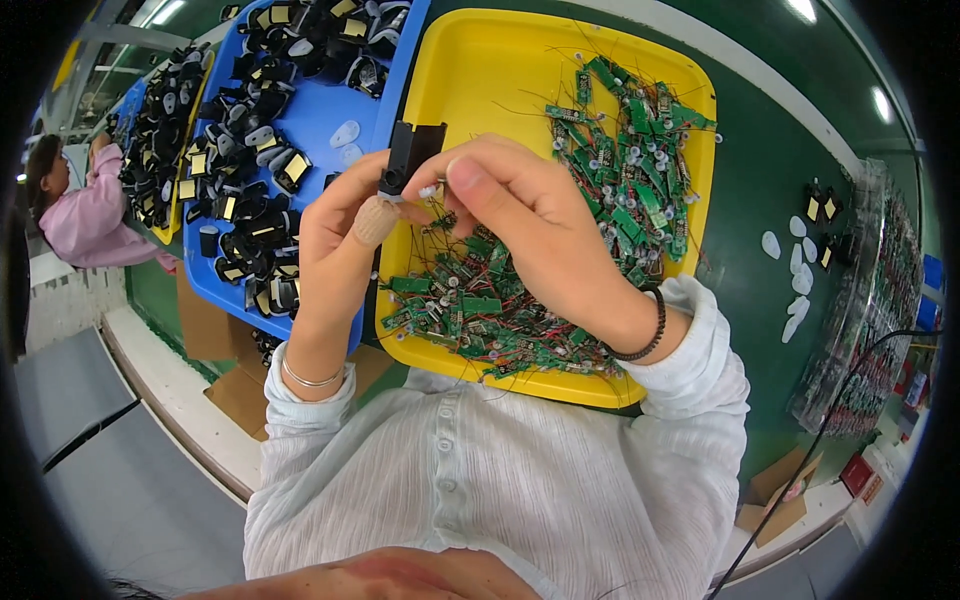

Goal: The person assembles small electronic circuit boards into plastic housings by hand.

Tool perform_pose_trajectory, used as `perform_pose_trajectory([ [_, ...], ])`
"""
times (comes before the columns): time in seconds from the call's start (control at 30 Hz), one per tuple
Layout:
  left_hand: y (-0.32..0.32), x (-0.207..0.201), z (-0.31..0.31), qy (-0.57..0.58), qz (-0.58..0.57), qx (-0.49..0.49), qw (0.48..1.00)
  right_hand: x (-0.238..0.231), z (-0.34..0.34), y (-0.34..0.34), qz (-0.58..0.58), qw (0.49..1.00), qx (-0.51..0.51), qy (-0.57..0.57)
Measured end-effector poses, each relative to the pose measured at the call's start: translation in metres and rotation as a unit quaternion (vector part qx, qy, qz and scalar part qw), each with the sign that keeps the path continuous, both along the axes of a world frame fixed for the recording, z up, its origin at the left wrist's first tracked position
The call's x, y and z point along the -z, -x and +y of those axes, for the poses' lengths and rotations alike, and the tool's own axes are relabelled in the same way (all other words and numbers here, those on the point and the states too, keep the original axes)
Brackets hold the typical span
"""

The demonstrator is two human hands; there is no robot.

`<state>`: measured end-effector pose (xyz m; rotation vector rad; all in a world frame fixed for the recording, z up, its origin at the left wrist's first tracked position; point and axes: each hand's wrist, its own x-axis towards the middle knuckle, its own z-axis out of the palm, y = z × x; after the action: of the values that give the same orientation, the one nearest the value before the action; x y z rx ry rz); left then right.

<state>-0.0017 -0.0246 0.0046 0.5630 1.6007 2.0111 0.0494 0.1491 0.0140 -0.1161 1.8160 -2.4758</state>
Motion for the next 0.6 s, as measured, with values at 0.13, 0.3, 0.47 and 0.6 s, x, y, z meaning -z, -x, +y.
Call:
perform_pose_trajectory([
  [0.13, -0.0039, -0.0006, 0.0059, -0.006, 0.029, -0.042, 0.999, -0.0021, -0.0047, -0.003, 0.035, 0.997, 0.055, -0.027],
  [0.3, -0.0053, 0.0005, 0.0074, 0.017, 0.06, -0.072, 0.995, 0.0006, -0.006, -0.0031, 0.047, 0.994, 0.101, -0.013],
  [0.47, -0.0071, -0.0029, 0.0086, 0.045, 0.098, -0.082, 0.991, 0.0004, -0.0052, -0.0045, 0.052, 0.99, 0.121, -0.057],
  [0.6, -0.0084, -0.0022, 0.0094, 0.047, 0.105, -0.08, 0.99, -0.0002, -0.0078, -0.0068, 0.086, 0.981, 0.147, -0.09],
])
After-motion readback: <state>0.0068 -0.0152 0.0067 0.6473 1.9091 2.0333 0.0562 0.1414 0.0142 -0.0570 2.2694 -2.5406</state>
